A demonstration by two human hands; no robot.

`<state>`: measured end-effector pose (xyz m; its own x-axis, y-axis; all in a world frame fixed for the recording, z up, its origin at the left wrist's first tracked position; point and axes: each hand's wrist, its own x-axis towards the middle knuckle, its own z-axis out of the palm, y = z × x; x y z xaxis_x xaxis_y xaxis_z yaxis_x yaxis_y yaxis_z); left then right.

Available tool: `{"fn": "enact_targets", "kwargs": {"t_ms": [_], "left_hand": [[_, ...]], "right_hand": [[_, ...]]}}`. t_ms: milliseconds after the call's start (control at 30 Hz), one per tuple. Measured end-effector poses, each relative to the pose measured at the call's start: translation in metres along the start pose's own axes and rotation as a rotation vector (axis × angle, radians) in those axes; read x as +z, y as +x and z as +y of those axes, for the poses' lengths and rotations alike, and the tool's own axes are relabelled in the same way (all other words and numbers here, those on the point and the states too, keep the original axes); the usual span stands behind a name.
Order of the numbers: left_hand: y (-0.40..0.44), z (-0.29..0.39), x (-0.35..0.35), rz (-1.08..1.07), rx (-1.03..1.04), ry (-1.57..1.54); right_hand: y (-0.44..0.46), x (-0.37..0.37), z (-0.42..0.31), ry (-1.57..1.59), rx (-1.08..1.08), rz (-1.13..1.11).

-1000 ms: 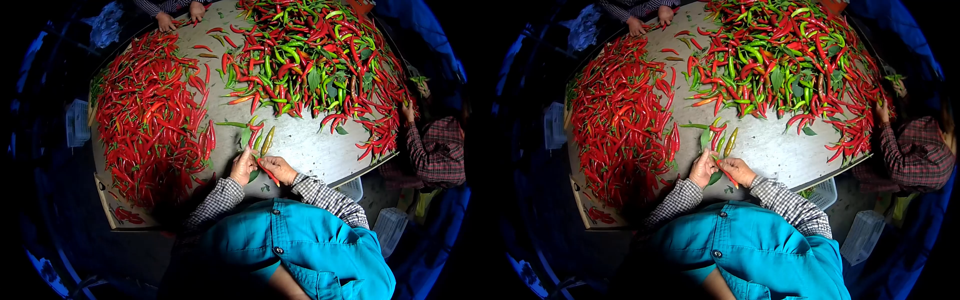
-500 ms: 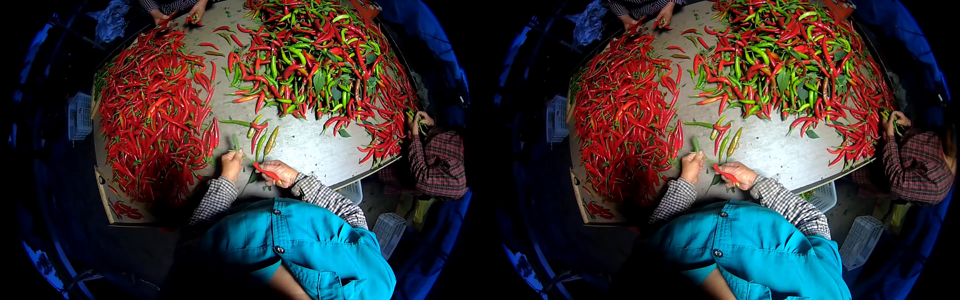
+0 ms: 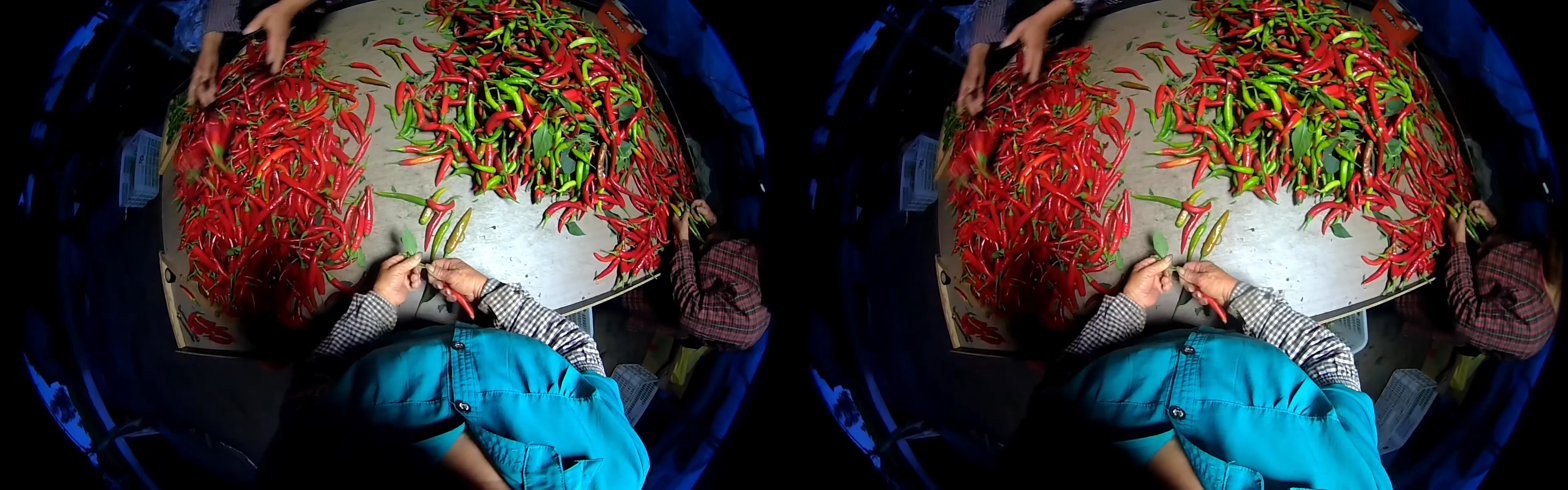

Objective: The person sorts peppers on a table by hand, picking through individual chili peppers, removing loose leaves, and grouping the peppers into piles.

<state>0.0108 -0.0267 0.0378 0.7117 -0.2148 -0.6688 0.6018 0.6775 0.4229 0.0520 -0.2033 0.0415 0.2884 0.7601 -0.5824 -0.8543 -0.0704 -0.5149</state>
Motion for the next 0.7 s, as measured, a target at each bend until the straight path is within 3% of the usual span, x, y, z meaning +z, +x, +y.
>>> {"fn": "enact_targets", "kwargs": {"t_ms": [133,200,267,300,333,400,467,533,567,600,700], "left_hand": [[0.006,-0.016,-0.006,0.167,-0.033,-0.114],[0.006,-0.019,-0.006,0.164,-0.018,-0.2],[0.0,-0.013,0.003,0.171,0.009,-0.205],[-0.004,-0.008,0.009,0.19,0.026,-0.195],[-0.006,-0.004,0.011,0.21,0.041,-0.185],[0.003,0.021,-0.024,0.221,0.104,-0.446],[0.016,0.05,-0.123,0.013,0.266,-0.521],[-0.022,0.085,-0.092,0.297,0.362,-0.323],[-0.036,0.087,-0.084,0.165,0.418,-0.198],[-0.041,0.082,-0.076,0.169,0.418,-0.2],[-0.042,0.057,-0.057,0.085,0.385,-0.142]], "right_hand": [[-0.004,0.008,-0.002,-0.413,0.081,0.158],[-0.01,0.012,-0.012,-0.428,0.1,0.124],[-0.018,0.022,-0.026,-0.684,-0.02,0.132],[-0.015,0.02,-0.024,-0.896,-0.326,0.076],[-0.017,0.019,-0.021,-0.897,-0.328,0.074],[-0.022,0.021,-0.019,-0.855,-0.262,-0.226],[-0.041,0.026,-0.011,-0.758,0.052,-0.229],[-0.046,0.021,0.003,-0.658,-0.09,0.059],[-0.045,0.021,0.004,-0.576,-0.059,0.239],[-0.043,0.019,0.002,-0.493,-0.032,0.42],[-0.011,0.008,-0.009,-0.126,-0.293,0.443]]}}
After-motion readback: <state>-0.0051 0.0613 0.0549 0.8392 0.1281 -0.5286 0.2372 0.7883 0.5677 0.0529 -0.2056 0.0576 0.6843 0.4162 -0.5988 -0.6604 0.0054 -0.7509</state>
